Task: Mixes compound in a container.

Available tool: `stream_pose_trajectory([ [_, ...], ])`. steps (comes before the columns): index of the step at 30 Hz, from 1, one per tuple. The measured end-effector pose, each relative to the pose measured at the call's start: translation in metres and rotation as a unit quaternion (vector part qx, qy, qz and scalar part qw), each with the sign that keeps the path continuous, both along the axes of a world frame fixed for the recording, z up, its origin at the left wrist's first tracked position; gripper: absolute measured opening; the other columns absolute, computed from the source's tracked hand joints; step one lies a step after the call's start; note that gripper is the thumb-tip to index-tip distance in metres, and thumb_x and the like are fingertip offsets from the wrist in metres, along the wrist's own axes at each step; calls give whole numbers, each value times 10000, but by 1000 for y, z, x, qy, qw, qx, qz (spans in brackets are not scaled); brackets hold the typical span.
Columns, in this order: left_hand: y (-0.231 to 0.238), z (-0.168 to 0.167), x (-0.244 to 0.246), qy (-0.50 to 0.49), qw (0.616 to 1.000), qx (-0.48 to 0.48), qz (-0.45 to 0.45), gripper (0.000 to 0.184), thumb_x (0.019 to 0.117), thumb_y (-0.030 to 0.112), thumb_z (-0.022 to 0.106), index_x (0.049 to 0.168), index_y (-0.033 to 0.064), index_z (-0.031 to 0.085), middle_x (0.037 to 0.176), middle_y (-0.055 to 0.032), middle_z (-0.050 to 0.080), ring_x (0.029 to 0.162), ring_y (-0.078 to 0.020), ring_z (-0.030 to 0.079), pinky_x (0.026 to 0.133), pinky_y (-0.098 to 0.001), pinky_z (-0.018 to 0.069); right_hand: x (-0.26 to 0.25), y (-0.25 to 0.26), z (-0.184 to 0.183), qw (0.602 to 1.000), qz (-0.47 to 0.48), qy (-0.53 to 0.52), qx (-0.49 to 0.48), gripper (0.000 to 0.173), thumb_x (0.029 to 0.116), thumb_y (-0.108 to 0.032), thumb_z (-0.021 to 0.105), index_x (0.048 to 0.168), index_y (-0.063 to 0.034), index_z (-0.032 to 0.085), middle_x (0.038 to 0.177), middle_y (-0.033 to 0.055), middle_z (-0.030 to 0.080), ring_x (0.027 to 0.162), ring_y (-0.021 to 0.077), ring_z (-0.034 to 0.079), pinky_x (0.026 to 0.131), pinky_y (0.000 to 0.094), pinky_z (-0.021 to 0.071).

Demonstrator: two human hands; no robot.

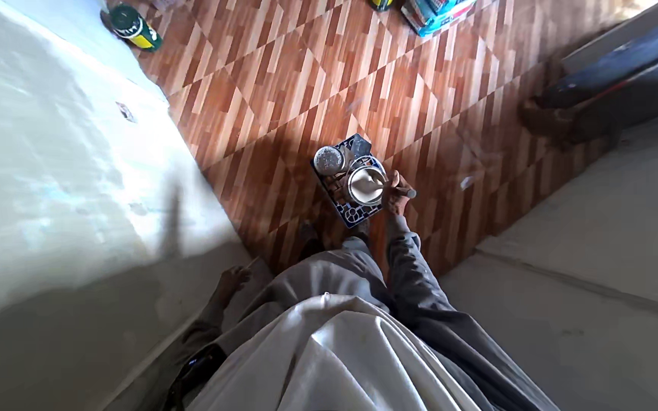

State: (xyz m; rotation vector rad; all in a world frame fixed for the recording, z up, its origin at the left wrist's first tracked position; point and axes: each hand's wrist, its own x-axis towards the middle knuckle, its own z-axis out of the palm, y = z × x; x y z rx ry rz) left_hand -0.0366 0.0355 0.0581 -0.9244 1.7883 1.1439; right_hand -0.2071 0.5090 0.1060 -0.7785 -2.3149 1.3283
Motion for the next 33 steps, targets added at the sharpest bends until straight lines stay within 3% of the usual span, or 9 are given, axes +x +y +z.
stream_pose_trajectory([
  [4, 17, -22, 16, -23, 999, 30, -10, 366, 1087, 227, 504, 1309, -53, 586, 1240, -240, 658, 1096, -329, 660, 941, -503, 526, -2, 6, 63, 989, 74, 95, -83, 421, 1068, -419, 506, 763, -142, 590, 574, -48, 470, 490, 78, 473, 487, 294, 454],
  [8, 27, 11, 37, -34, 998, 39, 35, 357, 1082, 172, 509, 1308, -98, 572, 1244, -281, 643, 1111, -403, 634, 970, -526, 497, 8, -4, 96, 983, 125, 101, -87, 411, 1046, -462, 519, 749, -183, 569, 574, -96, 468, 493, 31, 467, 488, 237, 433],
  [11, 15, -2, 53, -59, 997, 41, 30, 374, 1090, 216, 489, 1340, -55, 552, 1271, -234, 646, 1114, -338, 651, 946, -507, 518, 13, -4, 67, 980, 150, 124, -29, 475, 1051, -488, 488, 737, -145, 584, 591, -81, 500, 527, 14, 503, 520, 229, 458],
  [15, 7, 35, 49, -93, 995, -11, 31, 384, 1100, 220, 474, 1338, -72, 547, 1293, -251, 624, 1136, -344, 628, 973, -508, 490, 5, 0, -4, 980, 175, 87, 22, 541, 1068, -454, 438, 789, -35, 638, 656, 32, 570, 604, 95, 566, 590, 309, 501],
  [19, -2, 49, 45, -80, 995, -59, -11, 372, 1097, 209, 476, 1348, -53, 558, 1279, -227, 643, 1125, -318, 644, 953, -490, 512, -13, 7, -87, 991, 133, 18, 10, 461, 1082, -291, 433, 995, 58, 721, 835, 187, 691, 802, 260, 669, 846, 469, 538],
  [22, 10, 57, 26, -57, 996, -57, 33, 367, 1067, 162, 516, 1350, -72, 541, 1297, -240, 631, 1154, -323, 637, 972, -471, 515, -7, 16, -105, 995, 97, 5, -18, 473, 1088, -282, 393, 869, 29, 675, 719, 108, 626, 703, 188, 622, 755, 414, 535],
  [28, 24, -2, 21, 27, 999, 14, 34, 383, 1088, 253, 503, 1337, -29, 575, 1244, -211, 667, 1095, -309, 670, 936, -498, 536, -31, 29, -13, 991, 129, -31, -36, 425, 1081, -301, 493, 904, 26, 698, 732, 104, 633, 682, 173, 604, 728, 413, 539],
  [31, 66, -4, -5, 88, 994, 61, 9, 394, 1071, 240, 536, 1375, -9, 538, 1275, -220, 635, 1102, -306, 654, 947, -496, 539, -51, 32, 29, 982, 171, -39, -67, 388, 1041, -331, 568, 749, -79, 607, 599, -16, 514, 533, 93, 499, 560, 325, 470],
  [33, 88, -9, -30, 143, 985, 93, -12, 477, 1050, 270, 560, 1457, 32, 489, 1334, -185, 633, 1141, -288, 663, 959, -480, 559, -63, 31, 50, 970, 228, -65, -55, 379, 1034, -322, 594, 751, -72, 606, 614, 6, 545, 557, 121, 535, 586, 347, 494],
])
